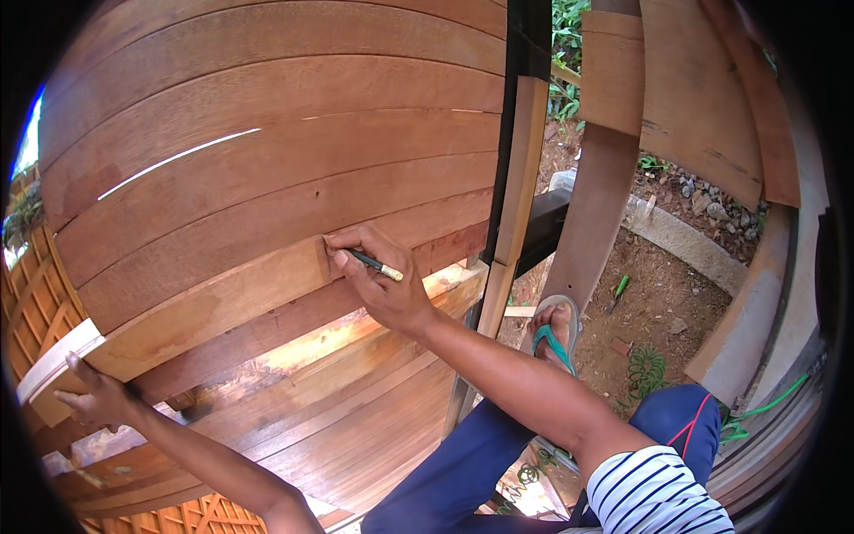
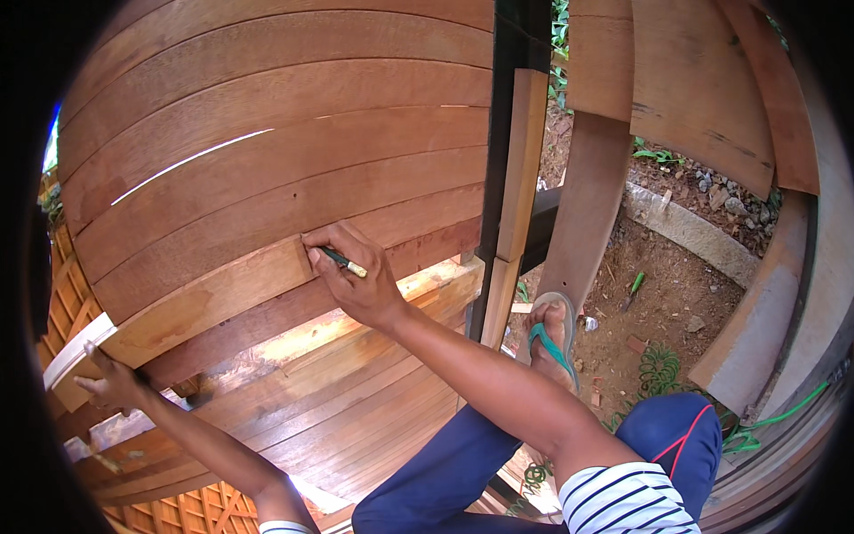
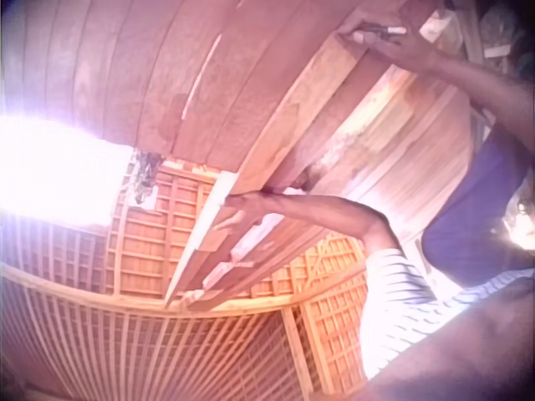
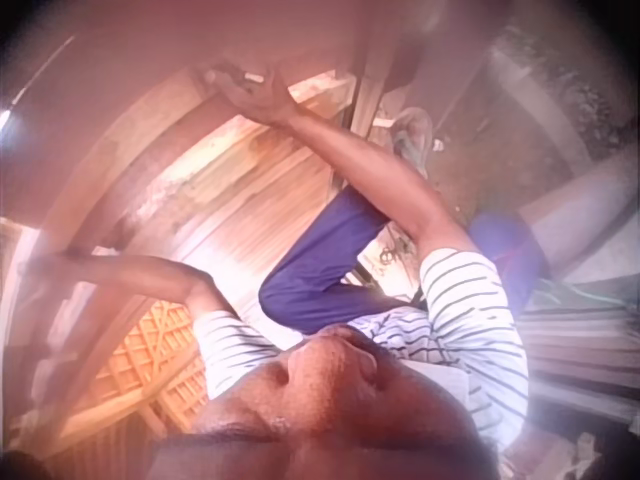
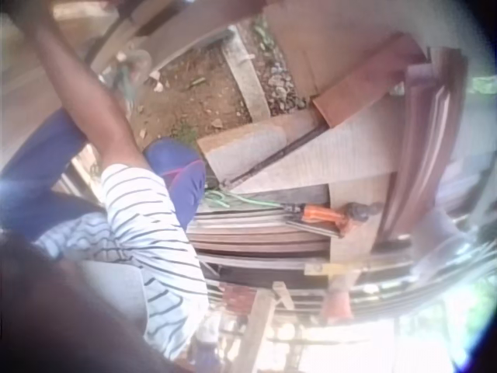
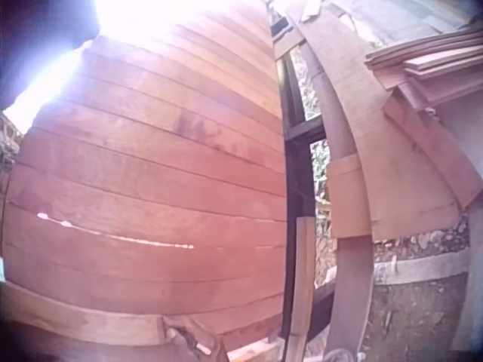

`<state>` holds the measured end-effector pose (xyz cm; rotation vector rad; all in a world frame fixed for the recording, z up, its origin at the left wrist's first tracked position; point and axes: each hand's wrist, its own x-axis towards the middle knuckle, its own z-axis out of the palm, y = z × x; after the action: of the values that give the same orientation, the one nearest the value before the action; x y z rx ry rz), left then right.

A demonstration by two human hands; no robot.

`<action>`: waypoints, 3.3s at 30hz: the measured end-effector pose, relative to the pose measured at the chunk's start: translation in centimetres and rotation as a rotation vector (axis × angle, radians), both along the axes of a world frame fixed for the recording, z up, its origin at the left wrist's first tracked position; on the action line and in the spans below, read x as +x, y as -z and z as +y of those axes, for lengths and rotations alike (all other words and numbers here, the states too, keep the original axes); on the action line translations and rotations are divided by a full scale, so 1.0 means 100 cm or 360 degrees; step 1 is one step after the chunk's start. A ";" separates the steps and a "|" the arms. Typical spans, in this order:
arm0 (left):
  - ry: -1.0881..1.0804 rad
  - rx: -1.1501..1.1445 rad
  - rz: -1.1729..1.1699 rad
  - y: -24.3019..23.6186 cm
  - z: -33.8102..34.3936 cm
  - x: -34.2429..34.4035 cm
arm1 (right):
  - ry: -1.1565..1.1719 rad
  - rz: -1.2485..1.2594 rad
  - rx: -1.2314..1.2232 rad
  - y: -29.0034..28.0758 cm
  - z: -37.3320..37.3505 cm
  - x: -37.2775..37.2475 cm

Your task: The person is installing wooden planks on a curved wall structure. They pick up planks, position them against the wall, and use a pencil to mark measurements on the wood. The person is seen walking around the construction site and handling multiple planks.

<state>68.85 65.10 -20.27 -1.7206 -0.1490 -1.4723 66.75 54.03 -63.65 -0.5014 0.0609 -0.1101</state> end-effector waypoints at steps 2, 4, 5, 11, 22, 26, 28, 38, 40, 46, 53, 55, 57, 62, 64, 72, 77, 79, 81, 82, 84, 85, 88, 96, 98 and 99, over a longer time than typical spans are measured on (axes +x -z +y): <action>-0.0104 -0.0033 -0.0039 0.007 -0.007 -0.001 | 0.0039 -0.0032 -0.0093 0.002 -0.001 0.003; -0.0165 -0.0046 -0.0059 0.010 -0.009 -0.001 | 0.0036 -0.0054 -0.0141 0.003 -0.004 0.004; -0.0172 -0.0038 -0.0060 0.007 -0.008 -0.001 | 0.0017 -0.0061 -0.0139 0.003 -0.005 0.004; -0.0168 -0.0102 -0.0072 0.015 -0.013 -0.001 | -0.0071 0.0046 0.0039 -0.002 -0.002 0.002; -0.0192 -0.0055 -0.0080 0.013 -0.013 0.001 | -0.0331 0.0006 0.0082 0.005 -0.002 0.001; -0.0112 -0.0088 -0.0058 0.006 -0.004 0.000 | -0.0398 0.0043 0.0148 0.003 -0.005 0.000; -0.0125 -0.0080 -0.0074 0.003 -0.002 -0.002 | -0.0399 0.0044 0.0122 0.003 -0.004 0.000; -0.0190 -0.0054 -0.0150 0.010 -0.008 0.001 | -0.0247 -0.0126 -0.0117 0.007 -0.007 0.006; -0.0111 -0.0040 -0.0115 0.009 -0.006 -0.001 | -0.0288 -0.0046 0.0029 0.006 -0.007 0.008; 0.0014 -0.0056 -0.0068 0.024 -0.021 -0.002 | -0.0284 0.0234 0.0390 0.004 -0.026 0.008; 0.0025 -0.0173 0.0192 0.035 -0.040 -0.029 | -0.0142 0.0120 -0.0076 -0.007 -0.113 0.021; 0.0658 -0.0574 0.0397 0.050 -0.067 -0.043 | 0.0010 0.0091 -0.0486 -0.012 -0.143 0.022; 0.1139 -0.0904 0.0556 0.075 -0.105 -0.052 | 0.0336 0.0073 -0.1129 -0.010 -0.169 0.028; 0.1693 -0.1100 0.0879 0.146 -0.198 -0.047 | -0.0122 -0.0455 -0.1034 -0.047 -0.226 0.018; 0.1792 -0.1016 0.1085 0.169 -0.237 -0.026 | -0.0638 -0.0665 -0.1080 -0.070 -0.252 0.002; 0.2249 -0.1579 0.1252 0.220 -0.321 0.033 | -0.0462 -0.0514 -0.1098 -0.021 -0.334 -0.048; 0.2336 -0.2069 0.1658 0.314 -0.311 0.019 | -0.0177 -0.0108 -0.1425 0.030 -0.353 -0.111; 0.2023 -0.2123 0.1956 0.356 -0.310 -0.013 | -0.0038 0.0143 -0.1495 0.051 -0.354 -0.126; 0.1861 -0.2236 0.2347 0.404 -0.304 -0.053 | 0.0160 0.0318 -0.1637 0.063 -0.357 -0.130; 0.1719 -0.2255 0.2520 0.436 -0.299 -0.074 | 0.0188 0.0377 -0.1665 0.069 -0.363 -0.131; 0.1370 -0.2245 0.2903 0.470 -0.296 -0.116 | 0.0273 0.0525 -0.1728 0.081 -0.379 -0.132; 0.1157 -0.2226 0.3101 0.479 -0.296 -0.135 | 0.0363 0.0551 -0.1773 0.085 -0.384 -0.134; 0.1319 -0.1833 0.3763 0.507 -0.287 -0.153 | 0.0491 0.0656 -0.1924 0.106 -0.405 -0.133; 0.1288 -0.1064 0.4171 0.499 -0.267 -0.145 | 0.0705 0.0735 -0.1707 0.079 -0.466 -0.110; 0.1182 -0.1076 0.4103 0.494 -0.262 -0.143 | 0.0699 0.0832 -0.1670 0.080 -0.487 -0.113; 0.1176 -0.1057 0.4082 0.493 -0.265 -0.141 | 0.0768 0.0838 -0.1703 0.081 -0.497 -0.114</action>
<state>54.79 38.57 -69.52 -2.8062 1.4857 1.4871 55.33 4.35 -71.80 -1.5736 0.6640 -0.4930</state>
